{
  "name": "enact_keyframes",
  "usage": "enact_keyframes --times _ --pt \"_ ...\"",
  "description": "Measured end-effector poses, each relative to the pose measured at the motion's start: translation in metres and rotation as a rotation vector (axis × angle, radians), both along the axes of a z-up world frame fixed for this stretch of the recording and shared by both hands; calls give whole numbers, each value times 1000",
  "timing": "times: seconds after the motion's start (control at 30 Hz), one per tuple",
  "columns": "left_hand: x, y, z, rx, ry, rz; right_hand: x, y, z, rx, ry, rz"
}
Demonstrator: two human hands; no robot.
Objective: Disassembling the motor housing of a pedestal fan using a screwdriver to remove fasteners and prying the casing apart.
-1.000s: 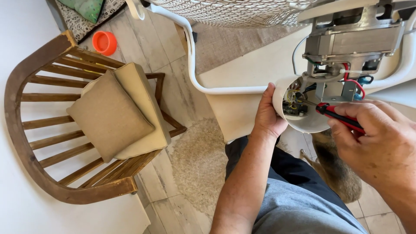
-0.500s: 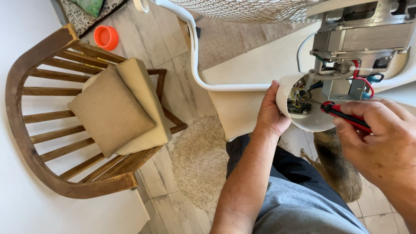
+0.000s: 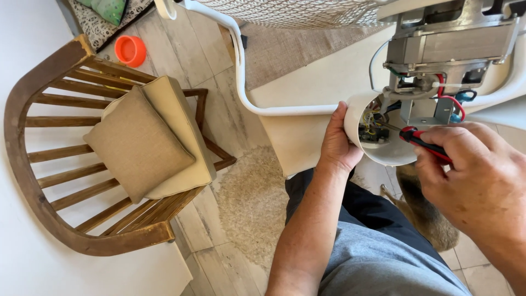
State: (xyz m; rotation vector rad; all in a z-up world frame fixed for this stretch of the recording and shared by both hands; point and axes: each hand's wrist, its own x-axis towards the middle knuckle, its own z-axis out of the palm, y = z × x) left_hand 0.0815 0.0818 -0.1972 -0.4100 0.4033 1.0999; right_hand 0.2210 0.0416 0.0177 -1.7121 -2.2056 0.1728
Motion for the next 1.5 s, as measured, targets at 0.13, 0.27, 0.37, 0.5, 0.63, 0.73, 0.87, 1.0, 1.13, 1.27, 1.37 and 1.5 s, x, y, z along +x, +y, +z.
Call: enact_keyframes --times 0.13,0.27,0.37,0.5,0.63,0.73,0.87,1.0,1.13,1.27,1.37,1.5 --pt "2 -2 -7 33 27 -22 2 -6 -12 42 -244 -57" --pt "1 -1 -3 40 43 6 4 -6 -18 33 -299 -39" --pt "2 -3 -4 54 18 -13 6 -7 -21 36 -354 -44" --pt "3 -3 -2 78 -7 -12 7 -5 -14 -60 -304 -86" --pt "7 -2 -8 74 -4 -12 9 -5 -13 -34 -276 -85" --pt "4 -2 -7 109 -5 -3 15 -6 -21 -13 -234 -53" --pt "3 -2 -11 130 4 11 18 -4 -22 -36 -13 39" --pt "4 -2 -16 159 -34 32 15 -11 -22 -148 105 -25" --pt "6 -3 -20 132 -72 52 5 -11 -10 -212 277 -32" --pt "9 -7 -19 128 -48 76 -12 -11 1 -330 420 -138" --pt "9 -11 -18 72 -40 74 -4 -20 -15 -202 433 -12" --pt "9 -14 -17 48 -7 73 -1 -23 -23 -125 444 20"
